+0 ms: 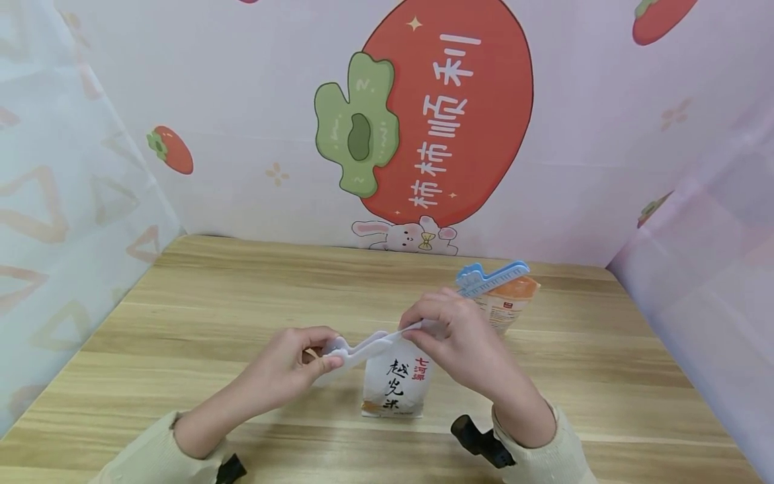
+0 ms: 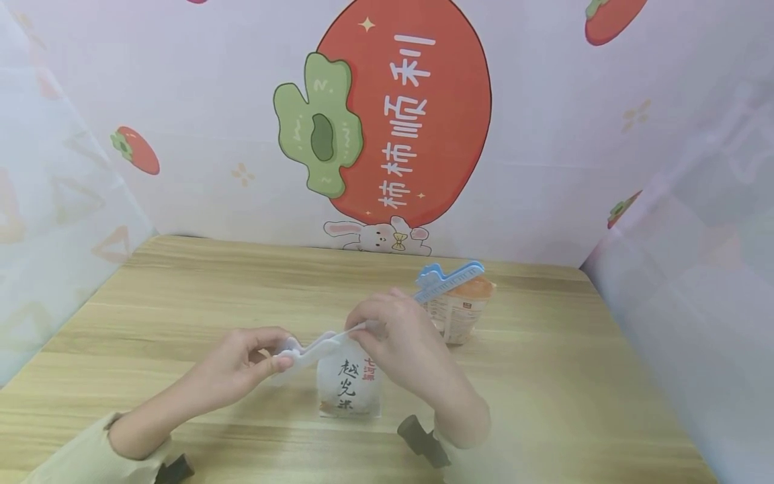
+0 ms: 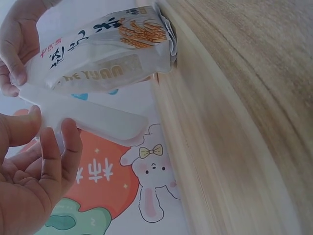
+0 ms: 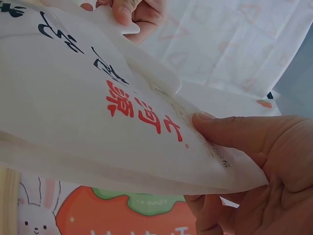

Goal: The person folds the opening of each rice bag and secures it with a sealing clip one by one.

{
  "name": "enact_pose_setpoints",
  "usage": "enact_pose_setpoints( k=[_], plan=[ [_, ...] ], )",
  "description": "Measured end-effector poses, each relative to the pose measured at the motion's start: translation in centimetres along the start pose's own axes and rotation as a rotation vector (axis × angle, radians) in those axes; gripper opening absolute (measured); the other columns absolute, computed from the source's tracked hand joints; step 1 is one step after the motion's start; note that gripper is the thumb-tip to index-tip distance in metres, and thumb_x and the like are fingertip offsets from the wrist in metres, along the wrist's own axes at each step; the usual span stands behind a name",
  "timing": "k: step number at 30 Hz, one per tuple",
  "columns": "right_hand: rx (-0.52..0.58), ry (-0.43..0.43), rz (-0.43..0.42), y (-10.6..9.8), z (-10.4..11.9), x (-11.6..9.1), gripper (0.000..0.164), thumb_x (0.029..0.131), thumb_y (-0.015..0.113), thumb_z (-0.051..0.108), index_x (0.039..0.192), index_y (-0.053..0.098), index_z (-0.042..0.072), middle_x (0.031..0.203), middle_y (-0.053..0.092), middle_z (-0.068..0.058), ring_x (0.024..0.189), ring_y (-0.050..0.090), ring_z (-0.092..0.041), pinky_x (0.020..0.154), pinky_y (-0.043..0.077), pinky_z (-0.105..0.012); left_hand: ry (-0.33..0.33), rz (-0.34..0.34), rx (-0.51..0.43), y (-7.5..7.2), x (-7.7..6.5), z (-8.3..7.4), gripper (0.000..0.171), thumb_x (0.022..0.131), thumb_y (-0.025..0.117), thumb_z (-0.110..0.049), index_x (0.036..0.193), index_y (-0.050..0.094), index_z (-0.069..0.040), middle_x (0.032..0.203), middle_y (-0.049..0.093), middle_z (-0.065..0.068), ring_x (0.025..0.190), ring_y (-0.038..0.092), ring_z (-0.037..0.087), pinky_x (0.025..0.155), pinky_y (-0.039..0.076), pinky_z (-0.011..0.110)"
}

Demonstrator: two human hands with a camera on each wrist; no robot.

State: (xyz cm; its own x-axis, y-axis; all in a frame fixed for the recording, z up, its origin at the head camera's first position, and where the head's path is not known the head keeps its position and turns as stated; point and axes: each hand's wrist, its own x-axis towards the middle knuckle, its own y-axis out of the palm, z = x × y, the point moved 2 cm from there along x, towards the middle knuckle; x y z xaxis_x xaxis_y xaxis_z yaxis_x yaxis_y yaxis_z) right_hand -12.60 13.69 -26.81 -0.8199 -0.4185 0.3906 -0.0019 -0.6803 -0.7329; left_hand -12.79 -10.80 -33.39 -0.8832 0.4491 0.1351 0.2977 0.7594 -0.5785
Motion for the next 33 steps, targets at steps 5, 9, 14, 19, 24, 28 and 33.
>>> enact_pose_setpoints(
  k=[5,9,14,19,24,28,33],
  plan=[
    [-0.005,0.001,-0.007,0.1,0.0,0.0,0.018,0.08,0.079,0.002,0.083,0.075,0.019,0.081,0.069,0.014,0.085,0.056,-0.007,0.074,0.05,-0.026,0.01,-0.002,-0.001,0.1,0.2,-0.1,0.012,0.092,0.07,-0.019,0.1,0.072,-0.011,0.083,0.069,0.0,0.074,0.058,0.005,0.061,0.055,0.022],
    [-0.001,0.001,-0.008,0.1,0.0,0.0,0.019,0.08,0.079,0.001,0.083,0.075,0.019,0.081,0.069,0.013,0.085,0.056,-0.008,0.074,0.051,-0.026,0.009,-0.004,-0.012,0.1,0.4,-0.1,0.011,0.092,0.071,-0.02,0.099,0.072,-0.011,0.083,0.069,0.0,0.073,0.059,0.005,0.06,0.054,0.022],
    [0.015,-0.009,-0.011,0.1,-0.1,0.0,0.018,0.08,0.079,0.0,0.083,0.075,0.018,0.083,0.071,0.01,0.084,0.057,-0.008,0.073,0.051,-0.026,0.015,-0.01,-0.022,0.2,0.6,-0.4,0.012,0.092,0.071,-0.021,0.1,0.072,-0.012,0.083,0.069,-0.002,0.073,0.059,0.005,0.06,0.054,0.022],
    [0.024,-0.006,-0.006,0.1,0.0,0.0,0.018,0.08,0.079,0.001,0.082,0.075,0.018,0.083,0.072,0.009,0.084,0.057,-0.009,0.073,0.052,-0.026,0.004,-0.012,-0.029,0.1,0.7,-0.7,0.013,0.091,0.072,-0.02,0.101,0.073,-0.01,0.083,0.069,-0.001,0.073,0.059,0.005,0.059,0.054,0.022],
    [0.078,0.057,0.023,-0.1,0.0,-0.1,0.017,0.083,0.079,0.007,0.097,0.075,0.016,0.089,0.07,0.007,0.086,0.059,-0.01,0.074,0.053,-0.027,-0.005,-0.01,-0.033,0.0,0.7,-0.9,0.013,0.091,0.072,-0.019,0.101,0.072,-0.009,0.083,0.07,0.0,0.073,0.06,0.008,0.059,0.054,0.022],
    [0.159,0.151,0.036,-0.9,-0.6,-0.7,0.033,0.084,0.08,0.015,0.115,0.067,0.013,0.091,0.066,0.003,0.081,0.057,-0.011,0.066,0.051,-0.025,-0.016,-0.005,-0.04,0.1,0.7,-1.0,0.012,0.092,0.072,-0.019,0.1,0.072,-0.01,0.083,0.069,-0.001,0.074,0.06,0.008,0.06,0.054,0.022],
    [0.207,0.145,0.039,-1.6,-1.7,-1.8,0.019,0.087,0.077,0.014,0.104,0.069,0.012,0.088,0.067,0.003,0.078,0.056,-0.008,0.062,0.051,-0.024,-0.031,-0.005,-0.047,0.2,0.8,-1.0,0.013,0.092,0.072,-0.02,0.101,0.072,-0.011,0.084,0.068,0.0,0.076,0.06,0.01,0.062,0.055,0.023]
  ],
)
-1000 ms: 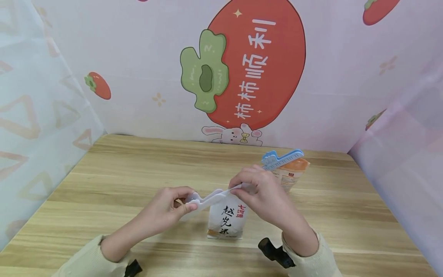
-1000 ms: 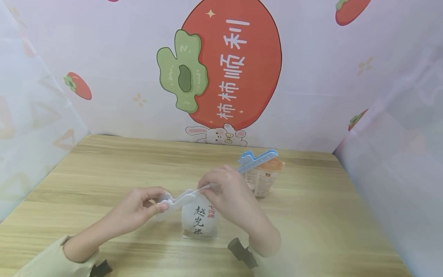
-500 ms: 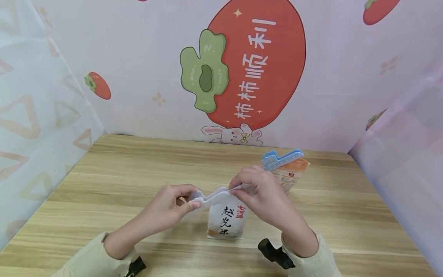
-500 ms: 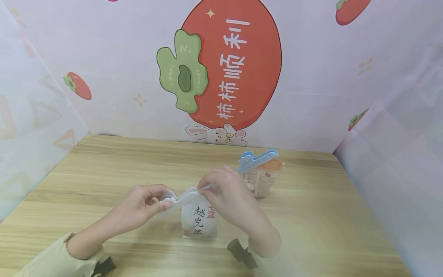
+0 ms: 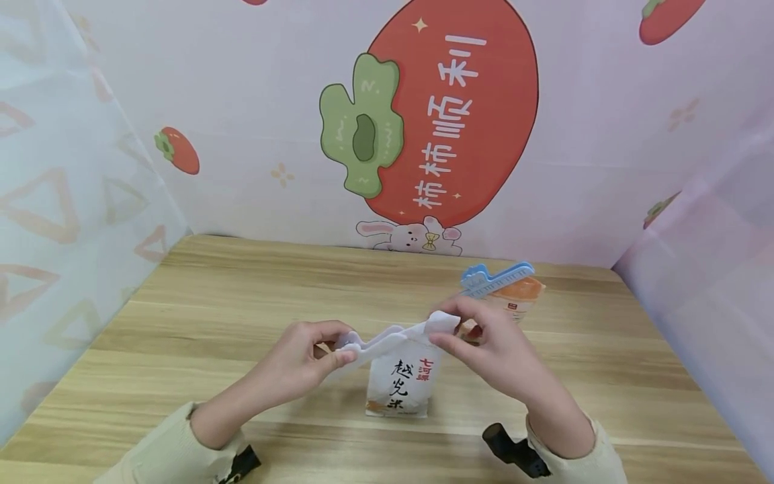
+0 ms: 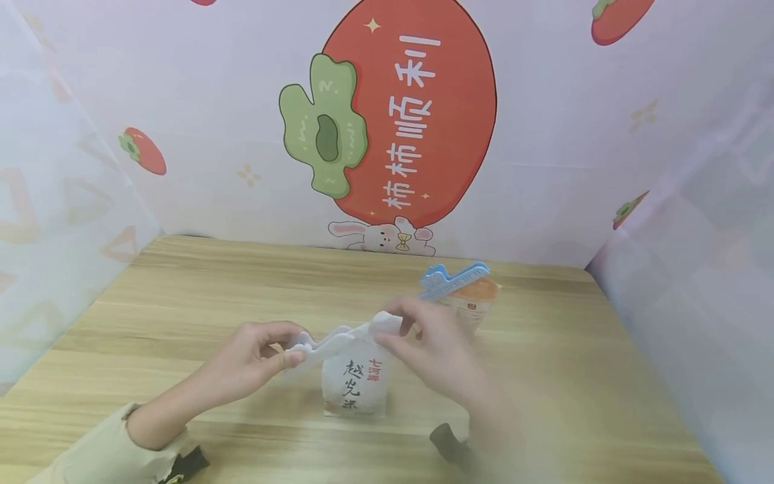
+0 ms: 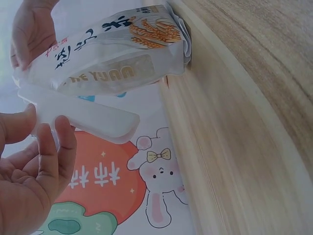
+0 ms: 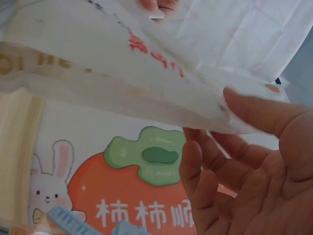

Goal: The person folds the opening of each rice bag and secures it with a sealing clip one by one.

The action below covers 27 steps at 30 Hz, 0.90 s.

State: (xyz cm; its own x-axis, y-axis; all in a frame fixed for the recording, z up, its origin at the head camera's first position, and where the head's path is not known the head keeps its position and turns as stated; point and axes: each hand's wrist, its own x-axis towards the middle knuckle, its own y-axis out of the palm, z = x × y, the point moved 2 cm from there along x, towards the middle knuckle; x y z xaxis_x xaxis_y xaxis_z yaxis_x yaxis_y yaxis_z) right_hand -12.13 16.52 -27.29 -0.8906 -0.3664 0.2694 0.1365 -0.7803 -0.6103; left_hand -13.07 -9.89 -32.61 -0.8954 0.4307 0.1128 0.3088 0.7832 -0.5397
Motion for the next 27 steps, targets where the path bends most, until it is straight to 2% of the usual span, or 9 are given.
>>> enact_pose_setpoints(
  k=[3,7,19,27],
  plan=[
    [-0.005,-0.051,-0.009,-0.07,-0.42,-0.16,0.008,0.088,0.075,0.01,0.094,0.072,0.012,0.084,0.066,0.003,0.078,0.057,-0.007,0.062,0.053,-0.024,0.004,-0.008,-0.001,-0.02,0.06,-0.02,0.013,0.091,0.072,-0.02,0.101,0.073,-0.011,0.085,0.068,0.0,0.077,0.06,0.013,0.063,0.056,0.023],
    [-0.019,-0.092,-0.044,0.12,-0.49,-0.16,0.008,0.085,0.076,0.006,0.09,0.073,0.011,0.083,0.066,0.002,0.074,0.057,-0.007,0.059,0.055,-0.025,0.011,-0.01,-0.001,0.02,0.1,-0.05,0.012,0.091,0.072,-0.02,0.1,0.073,-0.012,0.085,0.069,0.0,0.077,0.06,0.011,0.063,0.055,0.023],
    [-0.025,-0.117,-0.076,0.35,-0.38,-0.16,0.01,0.082,0.078,0.001,0.086,0.074,0.009,0.078,0.066,0.0,0.069,0.058,-0.005,0.055,0.056,-0.024,0.066,-0.014,-0.004,0.29,0.53,-0.58,0.012,0.092,0.072,-0.02,0.1,0.073,-0.011,0.084,0.068,0.0,0.076,0.059,0.008,0.063,0.055,0.023],
    [-0.02,-0.112,-0.078,0.4,-0.37,-0.15,0.011,0.081,0.078,0.0,0.086,0.073,0.008,0.078,0.065,0.0,0.068,0.057,-0.007,0.055,0.055,-0.024,0.068,-0.017,-0.02,0.47,0.82,-0.97,0.014,0.091,0.073,-0.02,0.1,0.073,-0.01,0.082,0.067,0.0,0.071,0.06,0.008,0.059,0.054,0.022]
  ],
)
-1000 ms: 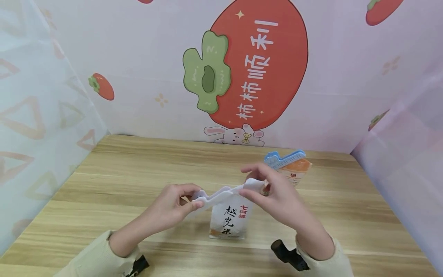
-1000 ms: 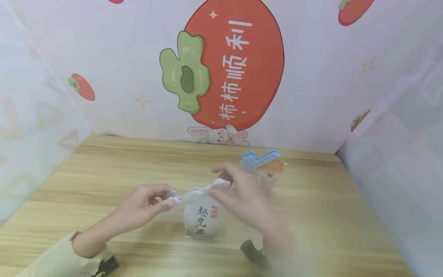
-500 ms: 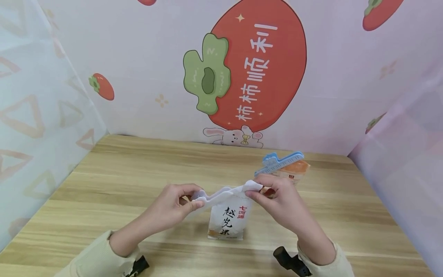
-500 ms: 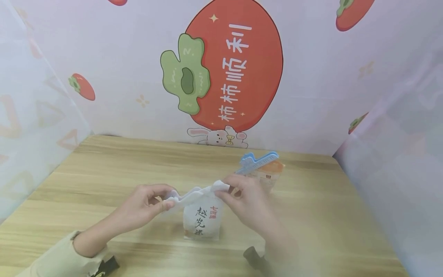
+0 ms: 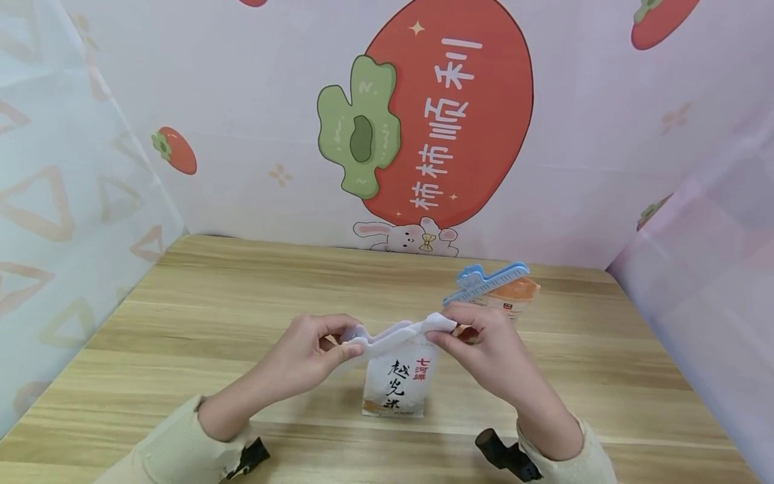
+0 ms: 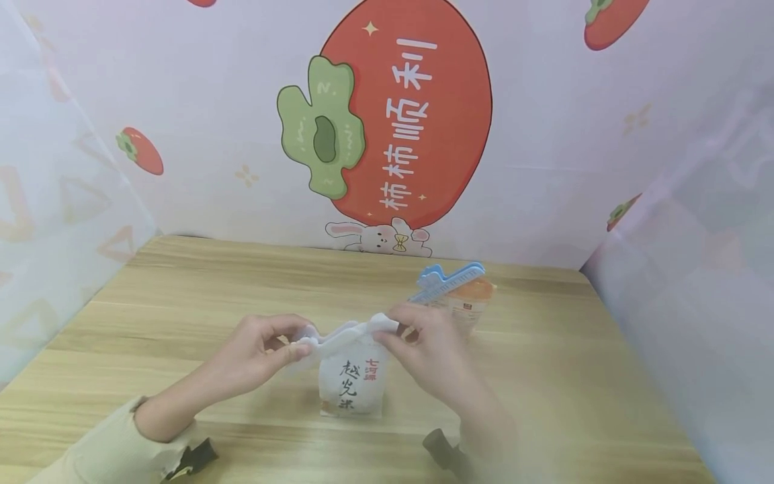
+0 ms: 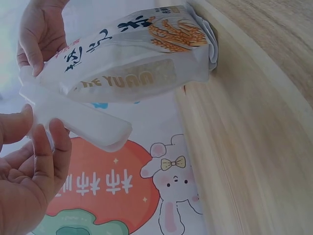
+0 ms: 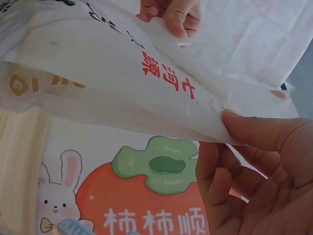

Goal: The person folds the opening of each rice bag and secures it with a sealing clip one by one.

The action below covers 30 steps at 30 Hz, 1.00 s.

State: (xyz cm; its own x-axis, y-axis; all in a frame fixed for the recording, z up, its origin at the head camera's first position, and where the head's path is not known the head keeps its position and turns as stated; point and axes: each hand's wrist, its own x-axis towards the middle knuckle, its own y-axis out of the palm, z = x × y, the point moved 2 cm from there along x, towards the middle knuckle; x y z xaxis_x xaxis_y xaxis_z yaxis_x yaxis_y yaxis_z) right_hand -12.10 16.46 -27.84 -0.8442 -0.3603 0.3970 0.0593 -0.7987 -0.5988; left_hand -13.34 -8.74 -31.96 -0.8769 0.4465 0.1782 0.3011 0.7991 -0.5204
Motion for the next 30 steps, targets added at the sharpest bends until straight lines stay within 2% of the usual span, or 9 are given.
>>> enact_pose_setpoints(
  k=[7,15,30],
  plan=[
    [0.004,-0.001,0.003,0.0,0.1,0.0,0.009,0.082,0.077,0.0,0.085,0.073,0.008,0.078,0.066,-0.001,0.067,0.058,-0.006,0.055,0.055,-0.025,0.02,-0.01,0.005,0.2,0.5,-0.6,0.015,0.091,0.073,-0.02,0.101,0.073,-0.01,0.082,0.067,0.0,0.072,0.06,0.01,0.061,0.054,0.022],
    [0.012,0.044,0.017,0.0,0.2,-0.1,0.009,0.083,0.077,0.001,0.086,0.072,0.008,0.082,0.069,-0.004,0.067,0.058,-0.007,0.056,0.054,-0.025,0.037,-0.014,0.008,0.4,0.9,-1.3,0.015,0.091,0.073,-0.021,0.101,0.073,-0.01,0.085,0.068,0.0,0.076,0.06,0.008,0.064,0.055,0.023],
    [0.022,0.049,0.011,0.1,0.2,0.0,0.009,0.082,0.078,0.001,0.089,0.077,0.007,0.084,0.071,-0.004,0.065,0.056,-0.009,0.054,0.052,-0.025,0.057,-0.04,-0.016,0.8,1.4,-2.0,0.015,0.09,0.074,-0.016,0.102,0.073,-0.008,0.083,0.067,0.002,0.069,0.059,0.007,0.059,0.052,0.022]
  ],
)
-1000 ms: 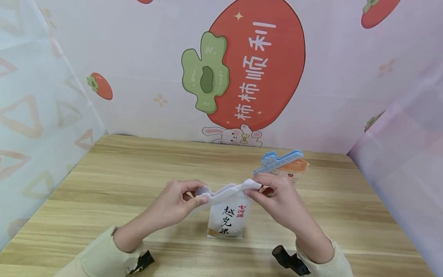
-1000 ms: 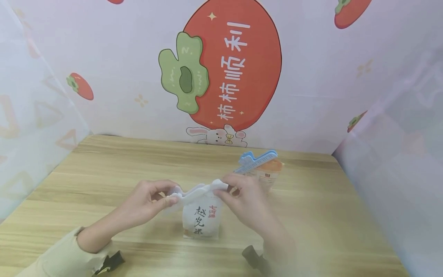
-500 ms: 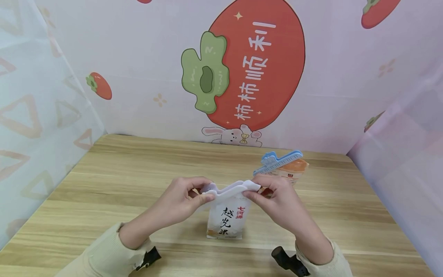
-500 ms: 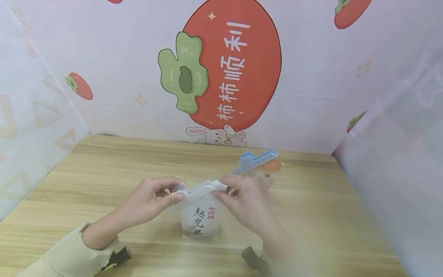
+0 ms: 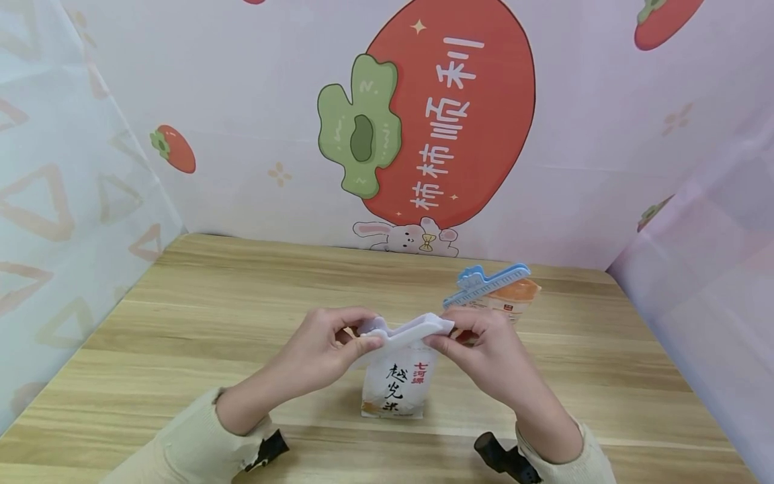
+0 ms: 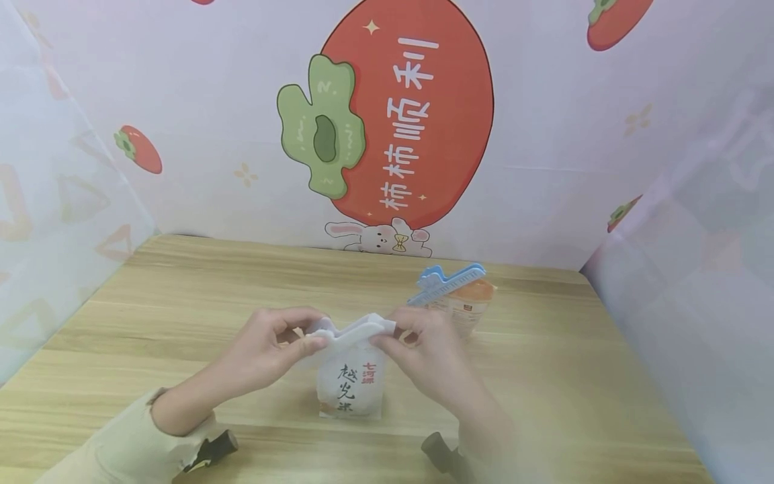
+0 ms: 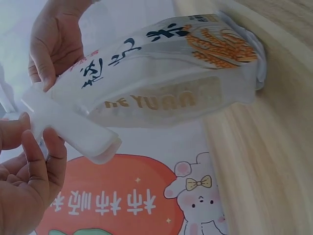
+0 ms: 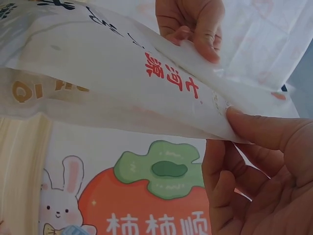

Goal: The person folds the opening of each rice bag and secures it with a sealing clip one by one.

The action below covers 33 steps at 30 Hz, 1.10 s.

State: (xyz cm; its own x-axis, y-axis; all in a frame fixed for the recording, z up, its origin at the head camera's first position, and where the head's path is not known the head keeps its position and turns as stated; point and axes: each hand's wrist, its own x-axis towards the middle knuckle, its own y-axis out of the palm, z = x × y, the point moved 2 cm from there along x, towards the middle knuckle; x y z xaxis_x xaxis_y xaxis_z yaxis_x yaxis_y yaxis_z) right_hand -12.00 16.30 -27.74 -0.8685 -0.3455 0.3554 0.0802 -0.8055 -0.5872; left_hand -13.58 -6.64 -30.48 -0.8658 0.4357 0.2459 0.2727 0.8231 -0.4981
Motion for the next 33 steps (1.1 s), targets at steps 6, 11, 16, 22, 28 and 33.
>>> enact_pose_setpoints(
  k=[6,11,16,22,28,33],
  plan=[
    [0.015,-0.009,-0.002,0.1,0.1,0.0,0.011,0.083,0.077,0.002,0.092,0.078,0.007,0.085,0.072,-0.004,0.064,0.055,-0.008,0.054,0.051,-0.024,0.023,-0.005,-0.018,0.1,0.3,-0.7,0.016,0.089,0.074,-0.016,0.103,0.074,-0.008,0.084,0.068,0.003,0.069,0.058,0.007,0.058,0.052,0.023],
    [0.023,-0.029,-0.006,0.3,0.0,0.0,0.011,0.082,0.078,0.001,0.092,0.078,0.006,0.086,0.073,-0.005,0.066,0.056,-0.005,0.056,0.053,-0.024,0.048,-0.011,-0.016,0.1,0.5,-1.1,0.015,0.089,0.074,-0.015,0.102,0.074,-0.007,0.084,0.068,0.002,0.072,0.059,0.007,0.06,0.054,0.023],
    [0.028,-0.025,-0.02,0.3,0.1,0.0,0.013,0.081,0.078,-0.002,0.092,0.078,0.004,0.086,0.074,-0.007,0.065,0.056,-0.006,0.055,0.053,-0.024,0.073,-0.007,-0.025,0.3,0.8,-1.6,0.015,0.089,0.074,-0.015,0.102,0.073,-0.008,0.084,0.068,0.002,0.074,0.059,0.008,0.061,0.055,0.023],
    [0.023,-0.017,-0.016,0.3,0.1,0.0,0.012,0.081,0.078,-0.001,0.092,0.077,0.003,0.086,0.074,-0.007,0.064,0.055,-0.006,0.053,0.051,-0.025,0.06,0.002,-0.031,0.3,1.0,-1.7,0.018,0.089,0.075,-0.016,0.105,0.073,-0.008,0.085,0.068,0.002,0.077,0.06,0.01,0.062,0.056,0.023],
    [0.025,0.009,-0.009,0.0,0.3,-0.1,0.013,0.082,0.078,0.003,0.095,0.077,0.002,0.086,0.073,-0.007,0.068,0.056,-0.006,0.058,0.054,-0.024,0.059,0.015,-0.059,0.3,1.1,-1.5,0.018,0.09,0.074,-0.017,0.105,0.072,-0.009,0.087,0.065,0.003,0.08,0.058,0.01,0.06,0.055,0.024],
    [0.039,0.025,0.012,-0.3,0.3,-0.1,0.013,0.084,0.078,0.005,0.096,0.076,0.001,0.087,0.073,-0.007,0.069,0.056,-0.006,0.059,0.054,-0.024,0.061,0.025,-0.081,0.4,1.1,-1.3,0.018,0.09,0.073,-0.018,0.106,0.071,-0.01,0.088,0.065,0.002,0.081,0.057,0.009,0.057,0.053,0.023]
  ],
)
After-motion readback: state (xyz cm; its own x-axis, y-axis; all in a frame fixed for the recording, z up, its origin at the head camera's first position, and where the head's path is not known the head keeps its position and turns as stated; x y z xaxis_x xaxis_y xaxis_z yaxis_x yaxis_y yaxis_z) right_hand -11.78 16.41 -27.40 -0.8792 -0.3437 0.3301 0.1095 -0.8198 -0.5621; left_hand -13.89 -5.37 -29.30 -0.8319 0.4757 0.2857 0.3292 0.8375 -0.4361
